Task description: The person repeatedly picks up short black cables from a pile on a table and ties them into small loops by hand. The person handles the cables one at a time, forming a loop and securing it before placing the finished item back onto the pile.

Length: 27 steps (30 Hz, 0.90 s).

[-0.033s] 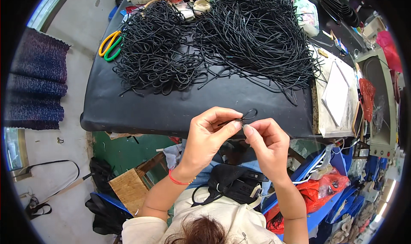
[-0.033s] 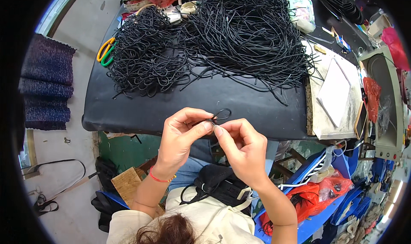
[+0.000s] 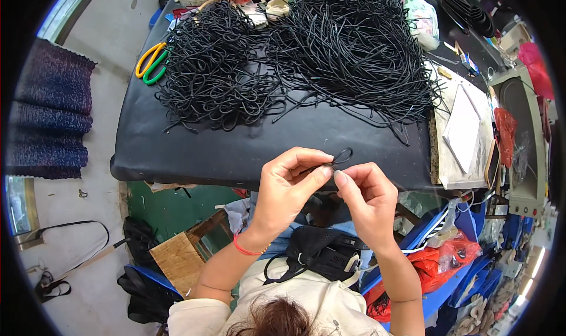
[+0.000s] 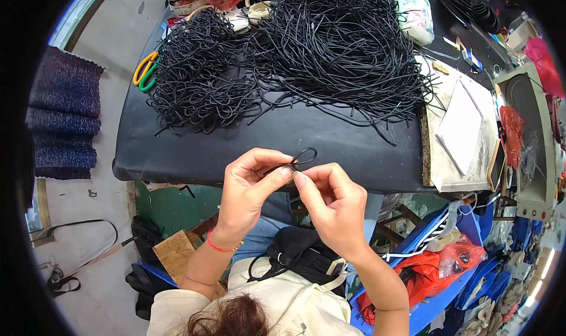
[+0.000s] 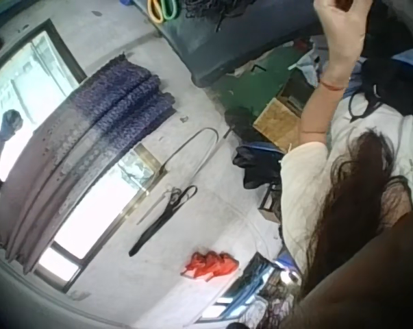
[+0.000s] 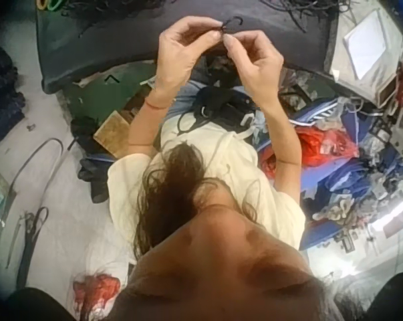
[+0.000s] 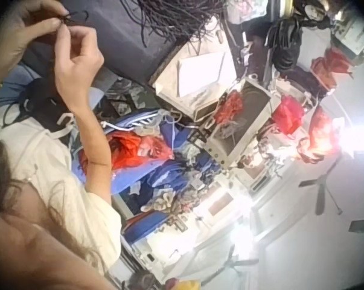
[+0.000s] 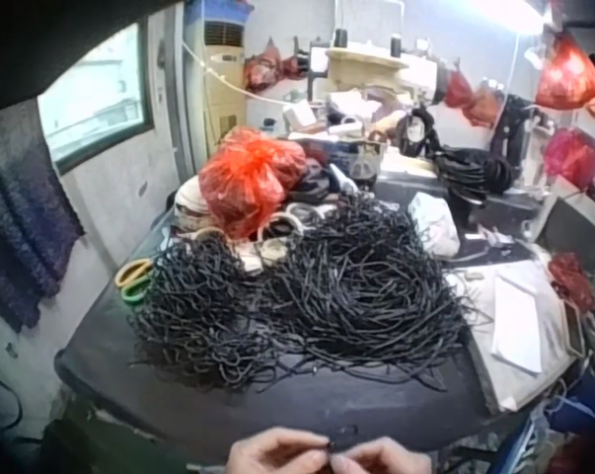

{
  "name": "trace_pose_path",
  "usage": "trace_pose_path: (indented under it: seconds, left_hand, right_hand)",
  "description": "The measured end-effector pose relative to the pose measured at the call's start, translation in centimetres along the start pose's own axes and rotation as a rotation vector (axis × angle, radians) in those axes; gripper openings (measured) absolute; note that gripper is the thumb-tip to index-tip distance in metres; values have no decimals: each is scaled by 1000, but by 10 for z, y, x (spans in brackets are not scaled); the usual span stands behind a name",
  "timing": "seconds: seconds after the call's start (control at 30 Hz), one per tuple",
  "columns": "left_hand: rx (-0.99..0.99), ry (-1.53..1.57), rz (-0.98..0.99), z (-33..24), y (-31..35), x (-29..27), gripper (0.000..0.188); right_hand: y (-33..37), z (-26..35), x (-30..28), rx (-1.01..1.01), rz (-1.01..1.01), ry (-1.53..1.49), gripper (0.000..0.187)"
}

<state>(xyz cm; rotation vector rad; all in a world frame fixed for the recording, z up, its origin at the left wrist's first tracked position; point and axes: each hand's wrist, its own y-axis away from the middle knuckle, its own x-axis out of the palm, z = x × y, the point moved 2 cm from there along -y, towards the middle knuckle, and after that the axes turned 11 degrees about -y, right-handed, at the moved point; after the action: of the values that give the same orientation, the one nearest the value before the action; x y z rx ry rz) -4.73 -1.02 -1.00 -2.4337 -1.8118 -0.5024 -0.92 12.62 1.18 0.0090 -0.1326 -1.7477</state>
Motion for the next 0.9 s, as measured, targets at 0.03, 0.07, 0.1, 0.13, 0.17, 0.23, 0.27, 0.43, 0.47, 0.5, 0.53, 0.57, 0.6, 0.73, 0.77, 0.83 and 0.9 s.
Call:
trace_pose_path:
  seconds: [0.03, 0.07, 0.1, 0.13, 0.17, 0.23, 0.27, 0.43, 0.47, 0.5, 0.53, 0.57, 0.6, 0.73, 0.77, 0.83, 0.9]
  left_hand:
    - [34, -30, -38, 0, 1, 1, 15]
    - [44, -64, -46, 1, 1, 1, 16]
    - [55, -97, -53, 3, 0, 1, 16]
    - [66, -131, -60, 3, 0, 0, 16]
    - [95, -198, -79, 2, 1, 1, 16]
    - [152, -334, -117, 0, 3, 3, 15]
    - [193, -392, -132, 0, 4, 4, 17]
    - [129, -362, -48, -4, 5, 3, 33]
    - [108, -309, -23, -3, 5, 1, 35]
    - [86, -256, 1, -2, 4, -1, 37]
    - [64, -204, 25, -1, 4, -2, 39]
    - [16, -160, 58, 0, 5, -2, 41]
    - [-32, -117, 91, -1, 5, -2, 42]
    - [-116, -64, 191, -3, 9, 0, 45]
    - [-110, -116, 215, -4, 10, -1, 43]
    - [-166, -84, 243, -7, 9, 2, 39]
    - [-202, -52, 215, -5, 9, 4, 28]
  right_hand:
    - [0, 0, 2, -42, -15, 45, 9]
    - [0, 0, 4, -52, -13, 65, 9]
    - [-1, 1, 5, -62, -11, 84, 9]
    - [-2, 1, 6, -71, -9, 104, 10]
    - [-3, 1, 6, -71, -36, 102, 9]
    - [-3, -1, 10, -55, -82, 83, 10]
    - [-3, -2, 10, -48, -107, 74, 10]
    - [-14, 1, 1, -55, -80, 166, 21]
    - [-17, 6, -2, -95, -85, 250, 23]
    - [-19, 12, -4, -85, -23, 349, 29]
    - [-20, 8, -7, -181, 58, 380, 30]
    - [-22, 2, -9, -278, 137, 410, 31]
    - [-23, -1, -8, -375, 217, 439, 32]
    - [-20, 1, -5, 142, 12, -265, 16]
    - [-22, 1, -3, 127, -2, -322, 13]
    - [-20, -1, -3, 165, -8, -342, 11]
    - [-18, -1, -2, 192, -14, -386, 11]
